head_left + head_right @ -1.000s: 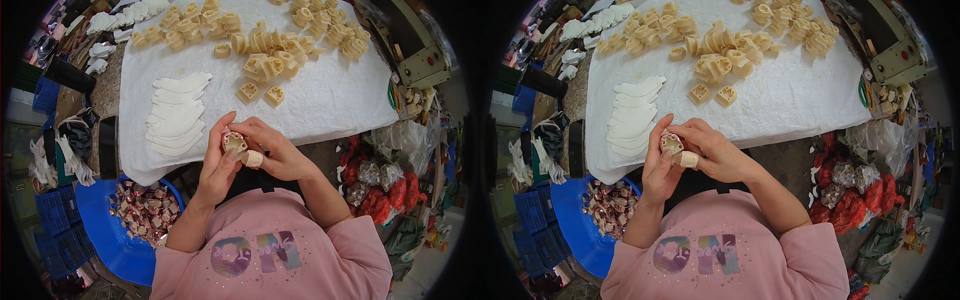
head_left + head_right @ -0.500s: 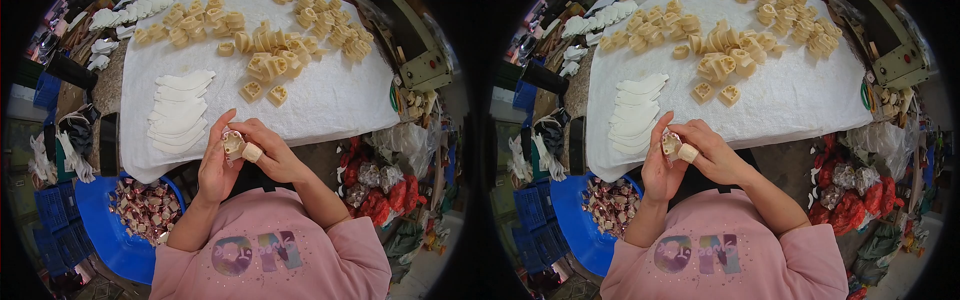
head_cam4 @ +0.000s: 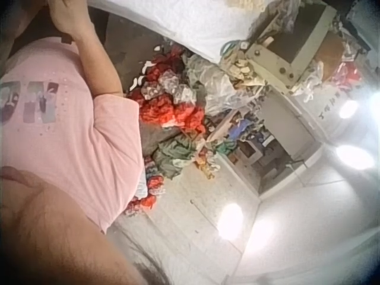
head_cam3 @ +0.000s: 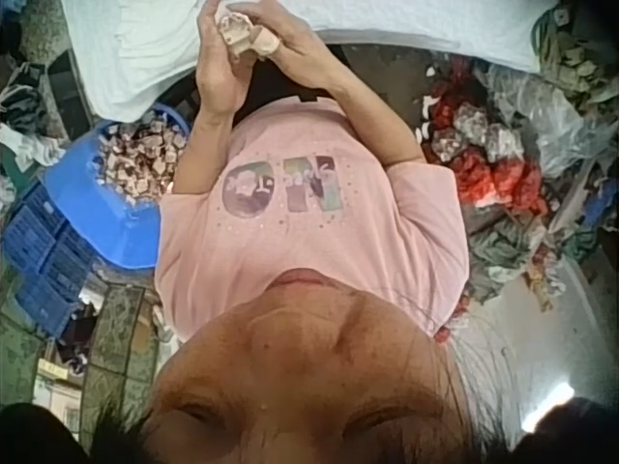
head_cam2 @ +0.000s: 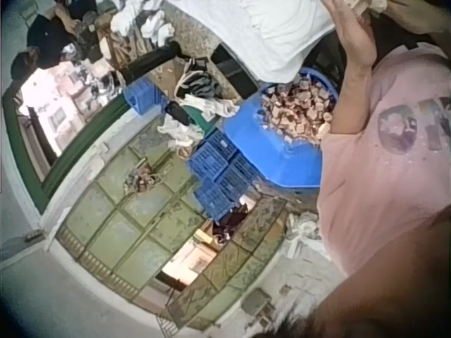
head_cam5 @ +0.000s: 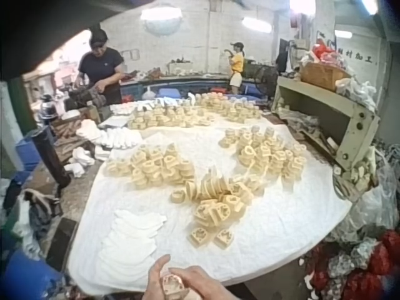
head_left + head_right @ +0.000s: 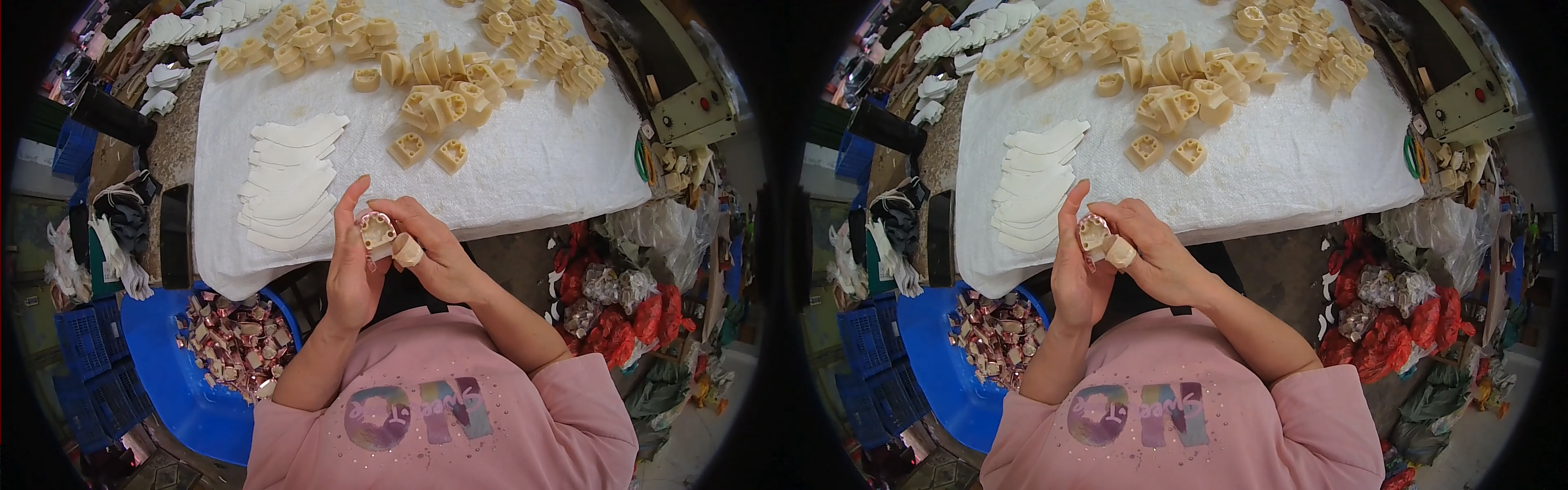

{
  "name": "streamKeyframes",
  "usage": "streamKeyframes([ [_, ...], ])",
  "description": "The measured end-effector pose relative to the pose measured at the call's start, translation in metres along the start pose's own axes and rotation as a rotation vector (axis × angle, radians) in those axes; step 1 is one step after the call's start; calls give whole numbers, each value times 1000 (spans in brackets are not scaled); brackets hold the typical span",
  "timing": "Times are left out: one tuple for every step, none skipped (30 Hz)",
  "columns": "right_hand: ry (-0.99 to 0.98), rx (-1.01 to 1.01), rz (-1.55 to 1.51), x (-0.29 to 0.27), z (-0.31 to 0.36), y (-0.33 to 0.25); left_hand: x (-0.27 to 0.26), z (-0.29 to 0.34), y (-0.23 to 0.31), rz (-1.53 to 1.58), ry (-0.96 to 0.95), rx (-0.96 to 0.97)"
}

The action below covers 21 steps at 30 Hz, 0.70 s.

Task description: Manually assembling and preparing internal shoe components for manufacturing.

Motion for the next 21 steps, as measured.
streamKeyframes([
  [3, -32, -53, 1, -1, 3, -2, 0, -1, 60, -21, -2],
  [2, -33, -53, 1, -1, 3, -4, -1, -2, 120, -43, -5],
  [-2, -29, -51, 1, -1, 3, -4, 0, -2, 120, -43, -3],
  [-5, -26, -48, 1, -1, 3, -4, 0, -2, 94, -49, 3],
  [-5, -26, -47, 0, 0, 2, -5, 0, -3, 69, -55, 10],
  [-3, -2, -54, -1, 1, 1, -6, -1, -3, 70, -55, 11],
  [-3, 22, -61, -2, 1, -1, -7, -1, -3, 54, -82, 31],
  [-3, 22, -61, -2, 2, -3, -8, -1, -3, 38, -108, 51],
  [19, 87, -186, -2, 2, -5, -8, -1, -1, 38, -108, 52],
  [44, 152, -311, -3, 2, -6, -7, -1, 1, -38, -137, 67],
  [46, 152, -310, -7, 1, -6, -5, -2, 3, -114, -165, 82],
  [150, 14, -56, -16, -2, -8, -3, -2, 5, -112, -167, 83],
  [251, -122, 197, -20, -2, -9, -1, -1, 6, -279, -178, 117],
  [305, -115, 265, -20, -3, -13, 1, -1, 7, -446, -189, 151],
  [307, -114, 266, -19, -3, -17, 0, -1, 2, -445, -191, 150],
  [254, -27, 349, -17, -3, -20, 1, -3, -1, -617, -253, 332],
  [200, 59, 432, -16, -3, -24, 3, -4, -2, -787, -313, 515],
  [149, 185, 343, -17, -4, -28, 4, -2, 1, -796, -317, 436],
  [149, 184, 344, -17, -4, -27, 2, -3, 0, -796, -316, 438],
  [127, 183, 315, -18, -5, -27, -2, -4, -4, -871, -349, 522],
  [103, 181, 287, -17, -6, -25, -4, -5, -5, -948, -379, 606],
])
Point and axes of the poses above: each hand's wrist, its own z-axis away from the middle knuckle, its own x-axis out of the palm, y = z × x, the point moved 1 cm from there along -z, towards the middle knuckle, and after that the axes turned 15 degrees about x, right-handed, at the moved point
